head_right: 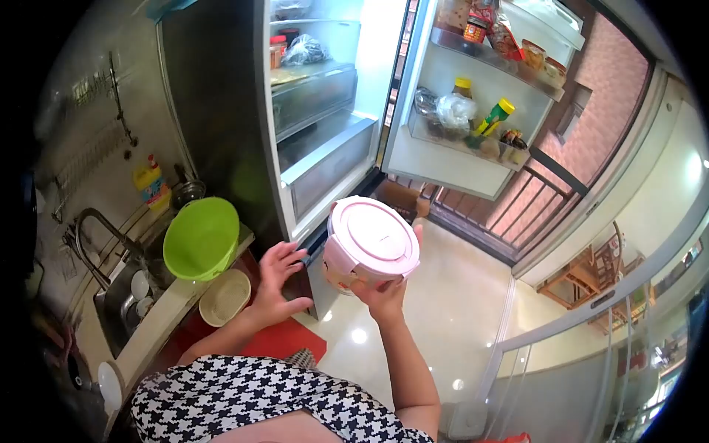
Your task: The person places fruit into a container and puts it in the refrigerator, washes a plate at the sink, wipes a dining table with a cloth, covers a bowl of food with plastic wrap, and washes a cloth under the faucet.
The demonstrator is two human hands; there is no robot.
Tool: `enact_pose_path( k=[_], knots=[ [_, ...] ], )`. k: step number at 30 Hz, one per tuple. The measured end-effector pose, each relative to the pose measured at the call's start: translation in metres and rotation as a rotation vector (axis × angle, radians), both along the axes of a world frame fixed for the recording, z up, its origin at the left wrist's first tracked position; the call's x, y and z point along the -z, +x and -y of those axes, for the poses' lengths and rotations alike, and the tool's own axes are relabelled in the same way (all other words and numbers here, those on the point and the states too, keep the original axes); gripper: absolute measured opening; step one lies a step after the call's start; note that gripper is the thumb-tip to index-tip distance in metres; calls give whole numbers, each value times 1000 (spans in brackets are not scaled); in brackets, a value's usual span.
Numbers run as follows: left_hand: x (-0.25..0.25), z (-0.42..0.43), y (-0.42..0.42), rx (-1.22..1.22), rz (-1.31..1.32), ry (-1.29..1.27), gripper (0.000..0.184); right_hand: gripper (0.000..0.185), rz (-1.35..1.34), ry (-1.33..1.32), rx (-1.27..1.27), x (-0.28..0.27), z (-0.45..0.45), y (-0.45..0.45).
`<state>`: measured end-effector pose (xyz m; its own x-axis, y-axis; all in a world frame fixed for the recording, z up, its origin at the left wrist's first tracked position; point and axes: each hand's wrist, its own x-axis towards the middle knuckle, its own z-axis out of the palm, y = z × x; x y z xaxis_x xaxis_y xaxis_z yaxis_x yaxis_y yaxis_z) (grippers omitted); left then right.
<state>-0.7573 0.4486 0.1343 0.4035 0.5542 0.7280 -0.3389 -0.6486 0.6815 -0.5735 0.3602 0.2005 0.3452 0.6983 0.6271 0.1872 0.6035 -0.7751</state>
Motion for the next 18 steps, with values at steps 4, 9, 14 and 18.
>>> enact_pose_path(
  k=[4, 9, 14, 18],
  knots=[
    [5, -41, -22, -448, -1, -31, 85, 100, 58, 146, 10, -43, -75, 57],
    [15, -92, -55, -751, 194, -325, 72, 115, -88, 250, -244, -109, -182, 89],
    [-8, -125, -55, -877, 217, -240, 70, 112, -32, 340, -351, -190, -290, 96],
    [-17, -126, -49, -1014, 148, -304, 73, 116, 17, 357, -475, -257, -358, 83]
  ],
)
